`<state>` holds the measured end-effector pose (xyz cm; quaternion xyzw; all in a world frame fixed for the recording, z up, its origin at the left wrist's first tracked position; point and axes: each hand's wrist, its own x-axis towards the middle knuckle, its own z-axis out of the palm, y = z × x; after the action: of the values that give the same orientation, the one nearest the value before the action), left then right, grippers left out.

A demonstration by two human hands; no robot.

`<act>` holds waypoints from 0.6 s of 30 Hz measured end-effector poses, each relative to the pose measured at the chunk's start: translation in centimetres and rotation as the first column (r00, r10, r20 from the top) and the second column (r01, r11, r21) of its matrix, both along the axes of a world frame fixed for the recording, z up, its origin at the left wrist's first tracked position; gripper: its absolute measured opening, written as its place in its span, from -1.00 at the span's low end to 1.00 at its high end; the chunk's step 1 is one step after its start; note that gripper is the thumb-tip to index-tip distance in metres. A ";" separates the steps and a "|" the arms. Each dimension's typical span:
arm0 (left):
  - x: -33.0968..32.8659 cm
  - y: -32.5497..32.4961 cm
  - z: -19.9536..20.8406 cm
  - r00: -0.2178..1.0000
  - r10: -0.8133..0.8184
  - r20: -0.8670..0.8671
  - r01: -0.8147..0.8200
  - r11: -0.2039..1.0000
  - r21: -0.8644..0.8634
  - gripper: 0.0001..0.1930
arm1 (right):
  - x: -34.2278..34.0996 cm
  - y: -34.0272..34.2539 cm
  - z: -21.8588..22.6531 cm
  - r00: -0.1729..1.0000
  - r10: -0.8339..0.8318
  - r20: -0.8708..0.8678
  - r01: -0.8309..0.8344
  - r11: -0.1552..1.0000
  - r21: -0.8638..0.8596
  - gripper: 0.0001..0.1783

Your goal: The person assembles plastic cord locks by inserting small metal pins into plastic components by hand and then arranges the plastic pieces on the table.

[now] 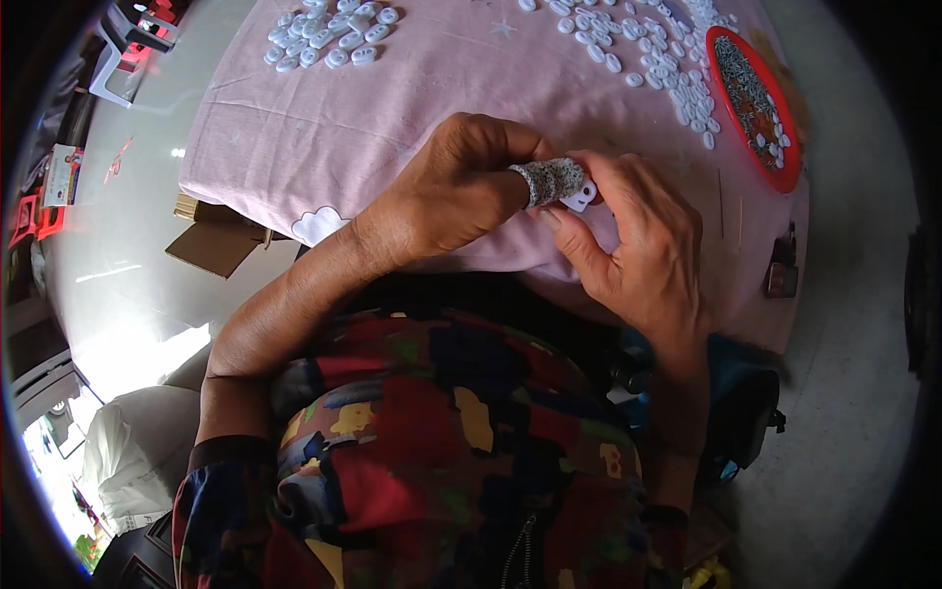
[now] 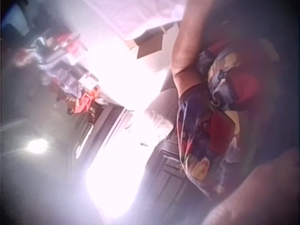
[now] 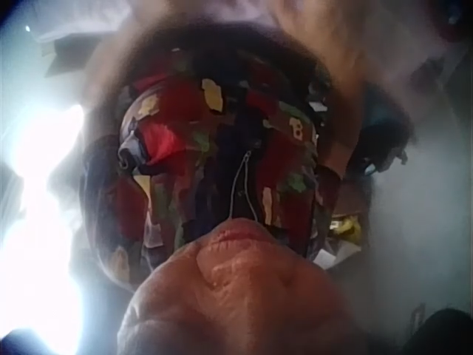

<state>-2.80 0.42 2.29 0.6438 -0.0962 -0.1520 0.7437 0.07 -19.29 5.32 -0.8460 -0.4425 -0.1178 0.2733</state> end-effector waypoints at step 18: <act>-0.1 -0.2 0.0 0.987 0.067 0.147 -0.078 0.994 0.071 -0.91 | 0.6 -0.4 0.4 0.996 0.018 -0.090 -0.040 0.966 -0.255 -0.66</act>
<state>-2.90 0.25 2.29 0.6843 -0.1202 -0.0816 0.7146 0.71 -19.66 5.73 -0.8720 -0.4539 -0.0185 0.1824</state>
